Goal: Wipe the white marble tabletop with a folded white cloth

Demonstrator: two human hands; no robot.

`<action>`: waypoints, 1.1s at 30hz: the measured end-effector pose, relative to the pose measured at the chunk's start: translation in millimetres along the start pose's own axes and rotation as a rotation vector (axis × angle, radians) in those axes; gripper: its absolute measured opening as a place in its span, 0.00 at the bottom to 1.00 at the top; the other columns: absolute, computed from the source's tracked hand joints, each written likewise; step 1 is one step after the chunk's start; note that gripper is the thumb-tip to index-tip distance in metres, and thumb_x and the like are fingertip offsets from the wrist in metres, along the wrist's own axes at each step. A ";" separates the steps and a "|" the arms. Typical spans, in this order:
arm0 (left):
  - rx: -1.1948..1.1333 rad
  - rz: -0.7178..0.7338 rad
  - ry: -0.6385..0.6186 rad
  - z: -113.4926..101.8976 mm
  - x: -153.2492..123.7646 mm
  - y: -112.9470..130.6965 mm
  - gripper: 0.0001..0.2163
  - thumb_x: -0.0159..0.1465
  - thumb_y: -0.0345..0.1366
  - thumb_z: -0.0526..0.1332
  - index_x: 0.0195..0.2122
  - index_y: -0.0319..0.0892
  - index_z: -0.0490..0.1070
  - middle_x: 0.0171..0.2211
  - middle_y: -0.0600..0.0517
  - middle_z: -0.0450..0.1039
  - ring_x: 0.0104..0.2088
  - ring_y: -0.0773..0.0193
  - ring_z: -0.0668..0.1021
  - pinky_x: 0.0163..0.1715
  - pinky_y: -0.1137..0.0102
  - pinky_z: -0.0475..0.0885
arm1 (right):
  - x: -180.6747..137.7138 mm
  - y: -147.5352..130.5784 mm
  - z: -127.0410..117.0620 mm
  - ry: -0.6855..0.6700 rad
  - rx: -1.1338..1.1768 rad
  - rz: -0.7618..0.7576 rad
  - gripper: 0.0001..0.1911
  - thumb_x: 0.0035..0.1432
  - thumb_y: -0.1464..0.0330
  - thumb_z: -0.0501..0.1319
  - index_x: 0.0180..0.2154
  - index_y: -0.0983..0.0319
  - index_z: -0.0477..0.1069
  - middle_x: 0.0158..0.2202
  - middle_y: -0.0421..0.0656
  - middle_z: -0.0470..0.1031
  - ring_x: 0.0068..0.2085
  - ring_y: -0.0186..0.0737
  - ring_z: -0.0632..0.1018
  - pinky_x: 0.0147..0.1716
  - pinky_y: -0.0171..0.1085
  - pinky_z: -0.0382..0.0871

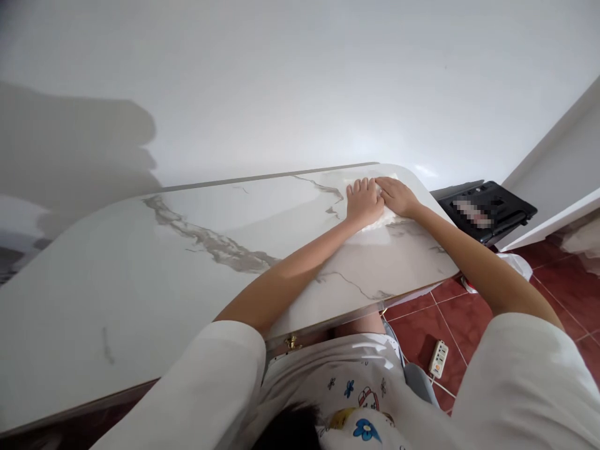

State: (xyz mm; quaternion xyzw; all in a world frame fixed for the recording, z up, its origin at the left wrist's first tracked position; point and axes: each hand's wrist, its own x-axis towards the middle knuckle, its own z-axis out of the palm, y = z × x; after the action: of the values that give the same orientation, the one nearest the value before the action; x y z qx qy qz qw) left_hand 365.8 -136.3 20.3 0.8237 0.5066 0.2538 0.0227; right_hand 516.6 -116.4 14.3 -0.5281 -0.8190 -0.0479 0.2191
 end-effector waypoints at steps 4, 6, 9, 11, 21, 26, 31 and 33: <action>0.000 0.028 -0.019 -8.4 -37.5 18.9 0.22 0.68 0.36 0.44 0.61 0.35 0.58 0.61 0.40 0.60 0.63 0.50 0.60 0.62 0.54 0.53 | -41.2 -19.6 -12.0 0.008 -0.026 -0.008 0.26 0.64 0.60 0.41 0.58 0.60 0.63 0.59 0.48 0.67 0.60 0.50 0.67 0.59 0.54 0.62; 0.009 0.032 -0.026 -12.9 -55.0 28.1 0.22 0.67 0.36 0.45 0.62 0.36 0.57 0.62 0.41 0.59 0.63 0.50 0.59 0.62 0.53 0.53 | -60.9 -28.7 -17.5 0.016 -0.043 -0.022 0.26 0.65 0.61 0.41 0.59 0.61 0.63 0.60 0.48 0.67 0.60 0.49 0.67 0.59 0.53 0.62; 0.019 0.058 -0.031 -18.9 -79.2 40.1 0.23 0.68 0.36 0.44 0.62 0.35 0.58 0.62 0.41 0.59 0.63 0.49 0.60 0.62 0.52 0.54 | -88.4 -42.9 -24.9 0.034 -0.077 -0.024 0.26 0.65 0.61 0.40 0.59 0.60 0.63 0.59 0.48 0.67 0.60 0.49 0.67 0.59 0.54 0.61; 0.025 0.086 -0.037 -21.2 -92.8 46.6 0.23 0.68 0.36 0.44 0.62 0.34 0.57 0.62 0.41 0.59 0.63 0.49 0.60 0.62 0.52 0.54 | -104.5 -51.7 -29.5 0.034 -0.102 -0.019 0.26 0.65 0.62 0.40 0.59 0.61 0.62 0.59 0.50 0.68 0.60 0.50 0.67 0.59 0.53 0.61; 0.011 0.113 -0.069 -12.5 -106.7 89.5 0.25 0.67 0.36 0.45 0.63 0.28 0.54 0.63 0.38 0.56 0.64 0.45 0.57 0.62 0.50 0.52 | -143.6 -29.8 -52.5 0.002 -0.048 -0.023 0.27 0.66 0.58 0.42 0.59 0.62 0.63 0.59 0.50 0.68 0.60 0.50 0.67 0.60 0.53 0.61; -0.050 0.122 -0.031 3.2 -84.7 112.2 0.24 0.66 0.36 0.46 0.61 0.30 0.57 0.61 0.38 0.60 0.62 0.47 0.60 0.62 0.51 0.53 | -144.7 7.6 -62.7 -0.006 -0.034 0.016 0.28 0.65 0.56 0.41 0.58 0.59 0.65 0.58 0.48 0.69 0.59 0.50 0.69 0.59 0.53 0.62; -0.095 0.125 0.016 16.8 -53.7 113.0 0.21 0.66 0.36 0.48 0.57 0.30 0.61 0.56 0.38 0.65 0.58 0.48 0.64 0.60 0.52 0.54 | -125.5 37.1 -60.0 0.000 -0.055 0.048 0.27 0.65 0.56 0.42 0.57 0.59 0.66 0.58 0.48 0.70 0.58 0.50 0.70 0.59 0.53 0.63; -0.106 0.128 0.028 21.9 -38.5 108.6 0.21 0.66 0.36 0.48 0.56 0.29 0.62 0.55 0.37 0.65 0.58 0.48 0.64 0.60 0.52 0.54 | -113.1 47.3 -56.1 0.006 -0.071 0.064 0.26 0.64 0.58 0.42 0.56 0.59 0.66 0.57 0.48 0.70 0.58 0.50 0.70 0.59 0.52 0.63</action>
State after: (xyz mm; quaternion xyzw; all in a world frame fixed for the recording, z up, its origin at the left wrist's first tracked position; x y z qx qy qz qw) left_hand 451.1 -216.8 18.0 0.8483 0.4392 0.2926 0.0428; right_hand 615.0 -208.6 11.2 -0.5613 -0.7988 -0.0714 0.2042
